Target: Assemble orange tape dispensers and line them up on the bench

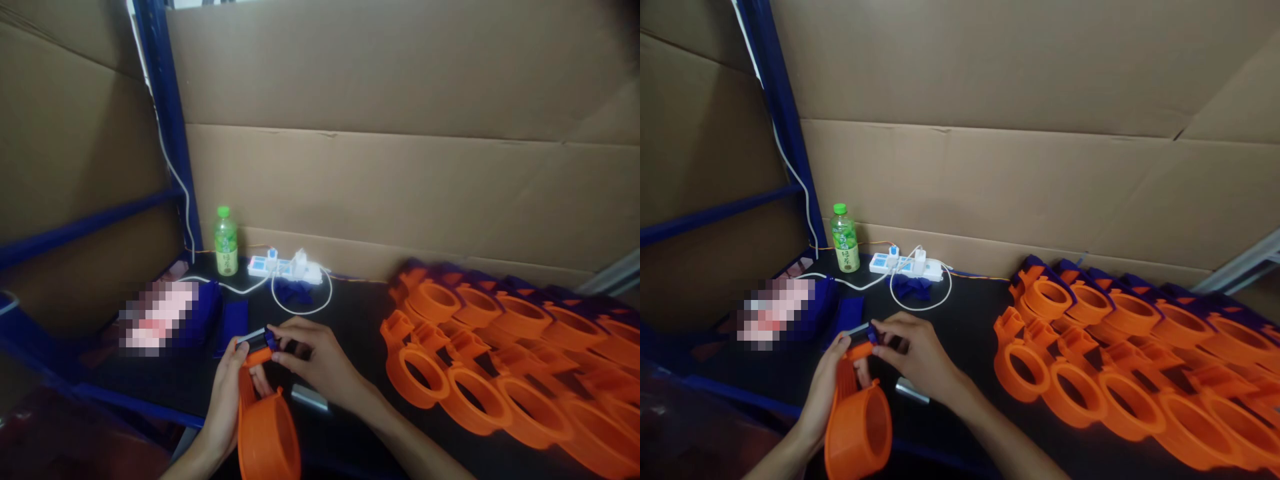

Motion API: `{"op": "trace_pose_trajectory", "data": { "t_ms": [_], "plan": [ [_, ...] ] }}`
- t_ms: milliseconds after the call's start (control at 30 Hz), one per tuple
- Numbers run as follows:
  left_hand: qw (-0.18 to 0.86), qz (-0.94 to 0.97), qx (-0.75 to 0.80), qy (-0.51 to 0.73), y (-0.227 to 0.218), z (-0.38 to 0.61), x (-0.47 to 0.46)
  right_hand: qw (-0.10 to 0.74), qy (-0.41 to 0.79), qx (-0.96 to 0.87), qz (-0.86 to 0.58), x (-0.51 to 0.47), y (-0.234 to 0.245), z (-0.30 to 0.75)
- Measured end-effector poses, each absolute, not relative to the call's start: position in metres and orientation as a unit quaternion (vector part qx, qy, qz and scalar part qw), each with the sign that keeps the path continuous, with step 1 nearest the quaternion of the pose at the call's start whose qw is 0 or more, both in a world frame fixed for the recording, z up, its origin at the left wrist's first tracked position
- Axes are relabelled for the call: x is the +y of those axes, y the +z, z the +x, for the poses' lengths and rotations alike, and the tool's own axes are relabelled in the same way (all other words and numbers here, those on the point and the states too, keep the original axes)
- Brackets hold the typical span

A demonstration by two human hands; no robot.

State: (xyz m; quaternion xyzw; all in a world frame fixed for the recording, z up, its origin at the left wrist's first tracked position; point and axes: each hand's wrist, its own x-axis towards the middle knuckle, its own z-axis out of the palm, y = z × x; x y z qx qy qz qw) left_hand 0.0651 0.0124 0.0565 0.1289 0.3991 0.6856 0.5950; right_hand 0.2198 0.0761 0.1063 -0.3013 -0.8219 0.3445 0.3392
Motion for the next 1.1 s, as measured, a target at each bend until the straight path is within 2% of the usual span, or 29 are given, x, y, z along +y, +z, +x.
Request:
{"op": "trace_pose_trajectory", "data": {
  "t_ms": [267, 467, 767, 933, 1100],
  "plan": [
    [0.588, 0.115, 0.401, 0.693, 0.057, 0.066, 0.013, 0.440, 0.272, -0.774, -0.366, 0.082, 0.105, 0.226],
    [0.573, 0.115, 0.416, 0.696, 0.054, 0.066, 0.014, 0.416, 0.214, -0.806, -0.362, 0.075, 0.107, 0.222],
    [0.598, 0.126, 0.398, 0.685, 0.056, 0.066, 0.012, 0.366, 0.263, -0.839, -0.304, 0.068, 0.111, 0.220],
    [0.586, 0.125, 0.390, 0.699, 0.059, 0.068, 0.013, 0.344, 0.223, -0.835, -0.366, 0.073, 0.116, 0.228],
    [0.585, 0.132, 0.406, 0.690, 0.055, 0.068, 0.014, 0.295, 0.207, -0.857, -0.368, 0.072, 0.114, 0.226]
  ]
}}
